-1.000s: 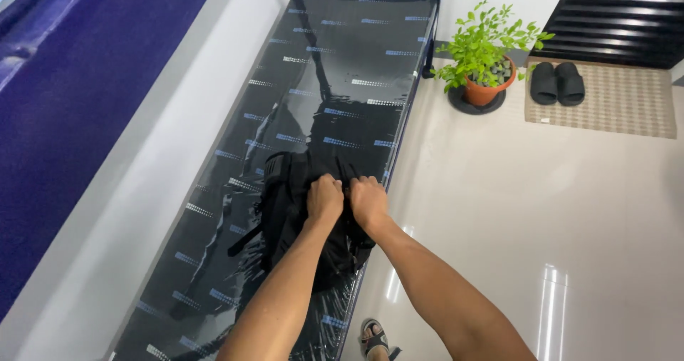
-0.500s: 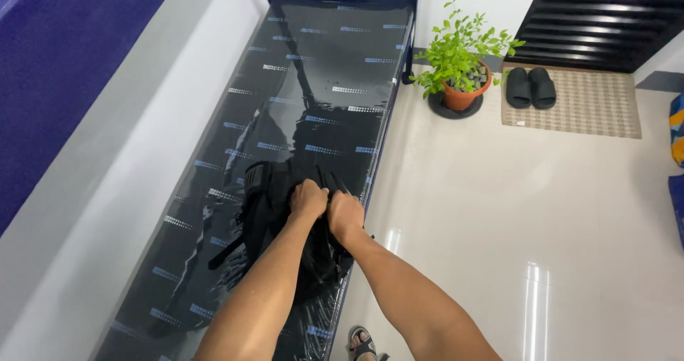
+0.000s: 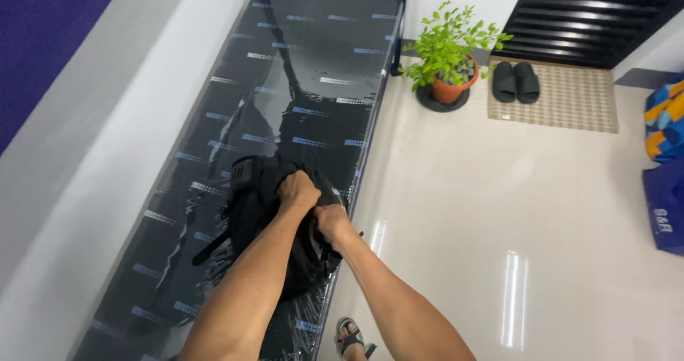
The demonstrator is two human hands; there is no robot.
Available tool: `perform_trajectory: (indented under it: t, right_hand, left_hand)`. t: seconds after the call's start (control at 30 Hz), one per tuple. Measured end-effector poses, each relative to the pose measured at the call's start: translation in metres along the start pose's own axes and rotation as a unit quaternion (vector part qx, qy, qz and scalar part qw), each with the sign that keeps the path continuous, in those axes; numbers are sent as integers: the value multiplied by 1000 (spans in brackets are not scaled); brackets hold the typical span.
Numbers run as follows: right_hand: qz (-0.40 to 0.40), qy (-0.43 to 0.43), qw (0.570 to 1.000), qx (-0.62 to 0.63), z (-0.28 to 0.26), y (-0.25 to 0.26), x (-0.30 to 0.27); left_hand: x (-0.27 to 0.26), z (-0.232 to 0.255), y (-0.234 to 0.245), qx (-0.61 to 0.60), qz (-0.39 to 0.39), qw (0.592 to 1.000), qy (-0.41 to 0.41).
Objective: The recorder tidies a room by coiling a charging cable, putting containers and a phone into drawers, and packing a bag.
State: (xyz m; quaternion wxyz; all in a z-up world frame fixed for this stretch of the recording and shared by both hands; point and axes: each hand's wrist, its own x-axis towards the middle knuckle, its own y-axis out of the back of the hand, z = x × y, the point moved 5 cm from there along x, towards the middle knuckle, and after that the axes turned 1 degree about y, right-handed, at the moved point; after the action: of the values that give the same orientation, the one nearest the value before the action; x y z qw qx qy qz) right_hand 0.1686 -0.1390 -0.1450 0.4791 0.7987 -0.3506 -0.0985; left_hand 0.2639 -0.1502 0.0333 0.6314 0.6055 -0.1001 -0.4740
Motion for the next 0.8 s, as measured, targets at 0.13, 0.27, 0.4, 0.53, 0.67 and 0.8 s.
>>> perform_trajectory:
  t: [0.13,0.27,0.4,0.53,0.67,0.8]
  right_hand:
    - [-140,-307,867,366,-65,100,-76]
    - [-176,-409,750,490,-80,106,-126]
    - [-275,-417,748,437,-68,93,-132]
    - [-239,-398,764,448,-73,85,-139]
    - [-220,-396,720,526,-87,108,-159]
    - [-187,-371,698,583,-94,121,-161]
  left_hand:
    - [5,-8,7,-36,60,997,-14]
    - [-7,-12,19,-14,100,994,-29]
    - [-45,2,4,6,32,999,-7]
    - [-87,6,-30,63,-71,995,-25]
    - [-88,-9,-46,5,-117,993,-10]
    - [-136,-9,-17,-33,-193,977,79]
